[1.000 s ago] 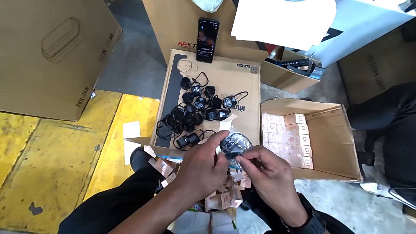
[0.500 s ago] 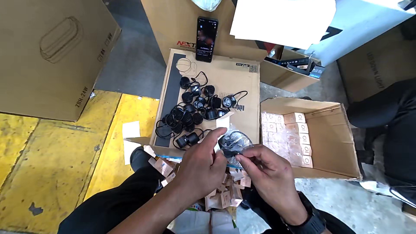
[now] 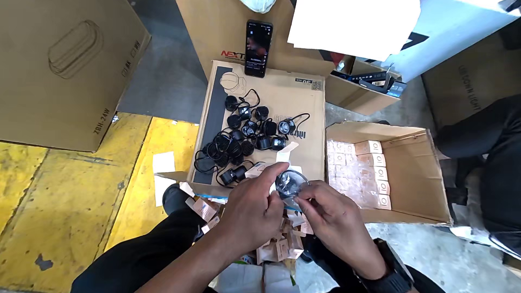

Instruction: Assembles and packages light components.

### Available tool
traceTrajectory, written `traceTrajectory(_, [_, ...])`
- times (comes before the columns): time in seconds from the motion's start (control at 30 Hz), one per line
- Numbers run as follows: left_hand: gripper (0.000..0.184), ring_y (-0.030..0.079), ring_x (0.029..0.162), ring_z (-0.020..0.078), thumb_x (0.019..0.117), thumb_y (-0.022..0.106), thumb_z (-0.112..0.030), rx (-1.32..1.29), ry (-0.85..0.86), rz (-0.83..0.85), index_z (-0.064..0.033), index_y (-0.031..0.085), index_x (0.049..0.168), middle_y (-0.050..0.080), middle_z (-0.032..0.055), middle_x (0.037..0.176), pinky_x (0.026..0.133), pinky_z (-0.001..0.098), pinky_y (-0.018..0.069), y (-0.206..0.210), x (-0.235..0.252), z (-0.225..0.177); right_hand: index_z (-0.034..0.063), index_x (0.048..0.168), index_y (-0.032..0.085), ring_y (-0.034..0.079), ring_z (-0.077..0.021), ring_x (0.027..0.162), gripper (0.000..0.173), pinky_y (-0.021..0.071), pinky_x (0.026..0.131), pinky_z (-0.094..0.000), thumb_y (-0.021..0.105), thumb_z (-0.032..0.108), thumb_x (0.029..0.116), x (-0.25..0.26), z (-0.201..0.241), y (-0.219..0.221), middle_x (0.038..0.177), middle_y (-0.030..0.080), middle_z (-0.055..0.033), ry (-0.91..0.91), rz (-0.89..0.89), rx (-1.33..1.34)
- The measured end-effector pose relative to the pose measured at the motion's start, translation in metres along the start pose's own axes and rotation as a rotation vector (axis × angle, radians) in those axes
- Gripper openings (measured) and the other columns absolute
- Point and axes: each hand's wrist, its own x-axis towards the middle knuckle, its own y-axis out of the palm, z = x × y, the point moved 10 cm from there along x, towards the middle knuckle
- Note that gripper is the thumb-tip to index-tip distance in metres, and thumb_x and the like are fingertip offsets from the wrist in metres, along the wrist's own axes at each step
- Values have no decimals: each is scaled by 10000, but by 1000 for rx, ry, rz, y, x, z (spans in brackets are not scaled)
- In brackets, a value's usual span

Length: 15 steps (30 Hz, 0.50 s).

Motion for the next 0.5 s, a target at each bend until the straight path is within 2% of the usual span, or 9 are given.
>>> traceTrajectory(0.07, [557, 577, 613, 68, 925, 518, -184, 1, 12, 10, -231, 546, 1479, 697, -43, 848, 585, 318, 526, 2, 0, -1, 117, 987, 700, 665, -44, 785, 112, 584, 672, -219, 633, 205, 999, 0, -2, 3, 985, 700, 7, 15, 28, -40])
traceTrajectory(0.13, [555, 563, 593, 67, 915, 524, -177, -3, 29, 4, -215, 560, 1468, 687, -41, 822, 567, 316, 517, 2, -1, -3, 106, 1077, 646, 675, -48, 749, 140, 596, 657, -243, 647, 217, 992, -2, -5, 4, 927, 705, 22, 59, 18, -42])
traceTrajectory(0.23, [551, 548, 579, 62, 914, 528, -176, 1, 24, -8, -216, 567, 1462, 681, -46, 806, 559, 307, 506, 1, 0, -1, 67, 1399, 514, 719, -67, 834, 457, 635, 742, -290, 662, 201, 988, -1, -7, 6, 1004, 746, 16, 102, 23, 2])
traceTrajectory(0.27, [551, 549, 582, 63, 914, 526, -178, 5, 20, -14, -217, 568, 1462, 682, -46, 807, 565, 306, 507, 1, 0, -1, 62, 1467, 485, 719, -67, 849, 525, 633, 764, -294, 655, 205, 990, -1, -8, 7, 1036, 747, 9, 111, 42, 0])
traceTrajectory(0.33, [554, 558, 593, 67, 916, 521, -185, 9, 2, -18, -218, 563, 1468, 689, -40, 818, 576, 315, 512, 0, 0, 1, 71, 1469, 529, 710, -61, 859, 503, 624, 787, -285, 638, 224, 1002, 0, -9, 10, 1089, 743, -5, 114, 75, -18])
traceTrajectory(0.4, [560, 557, 582, 72, 917, 520, -187, 4, -18, -16, -217, 558, 1475, 687, -35, 809, 568, 324, 515, 1, 0, 3, 85, 1414, 593, 699, -53, 844, 433, 615, 771, -266, 626, 229, 1006, 0, -8, 10, 1099, 739, -7, 95, 85, -38])
traceTrajectory(0.5, [566, 535, 560, 72, 915, 516, -190, 2, -37, -15, -219, 557, 1479, 663, -38, 773, 551, 326, 503, 1, -1, 4, 103, 1394, 622, 691, -64, 865, 397, 604, 781, -265, 598, 241, 1022, -1, -6, 12, 1104, 724, -17, 61, 98, -78])
